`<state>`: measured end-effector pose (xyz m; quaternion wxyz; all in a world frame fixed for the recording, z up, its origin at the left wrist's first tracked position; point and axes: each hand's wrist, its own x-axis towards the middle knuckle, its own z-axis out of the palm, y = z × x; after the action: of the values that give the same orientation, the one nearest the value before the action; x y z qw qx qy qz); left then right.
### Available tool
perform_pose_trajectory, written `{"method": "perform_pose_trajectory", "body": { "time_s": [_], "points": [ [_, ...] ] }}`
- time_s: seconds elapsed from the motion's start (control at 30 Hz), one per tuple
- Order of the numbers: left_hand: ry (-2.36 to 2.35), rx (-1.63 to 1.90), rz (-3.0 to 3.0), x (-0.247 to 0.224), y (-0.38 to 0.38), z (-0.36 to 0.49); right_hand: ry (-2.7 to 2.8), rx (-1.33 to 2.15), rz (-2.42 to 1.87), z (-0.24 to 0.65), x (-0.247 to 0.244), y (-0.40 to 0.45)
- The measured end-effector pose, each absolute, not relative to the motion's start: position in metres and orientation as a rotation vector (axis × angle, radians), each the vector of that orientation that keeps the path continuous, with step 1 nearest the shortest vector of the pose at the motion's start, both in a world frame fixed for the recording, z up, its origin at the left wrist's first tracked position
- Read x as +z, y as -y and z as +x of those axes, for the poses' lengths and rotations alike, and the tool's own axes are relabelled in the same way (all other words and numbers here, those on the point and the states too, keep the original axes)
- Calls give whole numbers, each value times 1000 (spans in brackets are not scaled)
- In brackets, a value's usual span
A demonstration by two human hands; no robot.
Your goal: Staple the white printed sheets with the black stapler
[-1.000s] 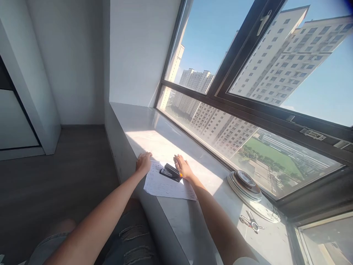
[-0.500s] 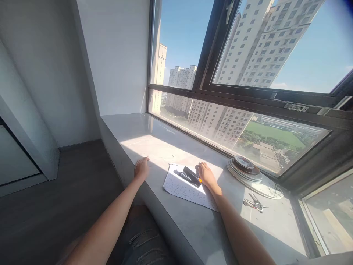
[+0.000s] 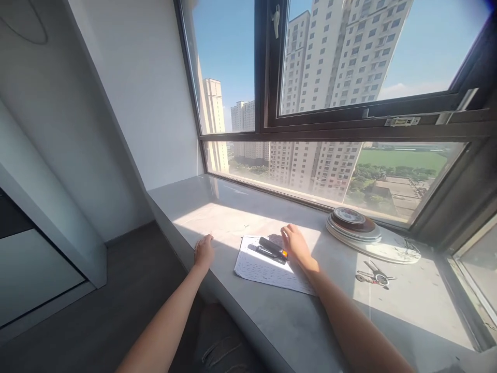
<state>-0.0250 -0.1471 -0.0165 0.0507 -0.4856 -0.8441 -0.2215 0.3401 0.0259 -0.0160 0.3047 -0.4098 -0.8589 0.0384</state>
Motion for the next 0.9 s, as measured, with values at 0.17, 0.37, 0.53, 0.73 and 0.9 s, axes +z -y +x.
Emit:
{"method": "perform_pose_trajectory", "body": {
  "time_s": [0.17, 0.37, 0.53, 0.73, 0.9],
  "points": [
    [2545, -572, -1502, -10, 148, -21, 2290, 384, -896, 338, -13, -23],
    [2543, -407, -1534, 0, 148, -11, 2470, 475, -1148, 335, -2, -21],
    [2405, -521, -1637, 4, 136, 23, 2509, 434, -1202, 333, 1, -22],
    [2132, -552, -2254, -9, 117, 91, 2478, 456, -1197, 335, -5, -26],
    [2192, -242, -2291, -9, 117, 109, 2294, 623, -1070, 335, 13, -21]
  ]
}}
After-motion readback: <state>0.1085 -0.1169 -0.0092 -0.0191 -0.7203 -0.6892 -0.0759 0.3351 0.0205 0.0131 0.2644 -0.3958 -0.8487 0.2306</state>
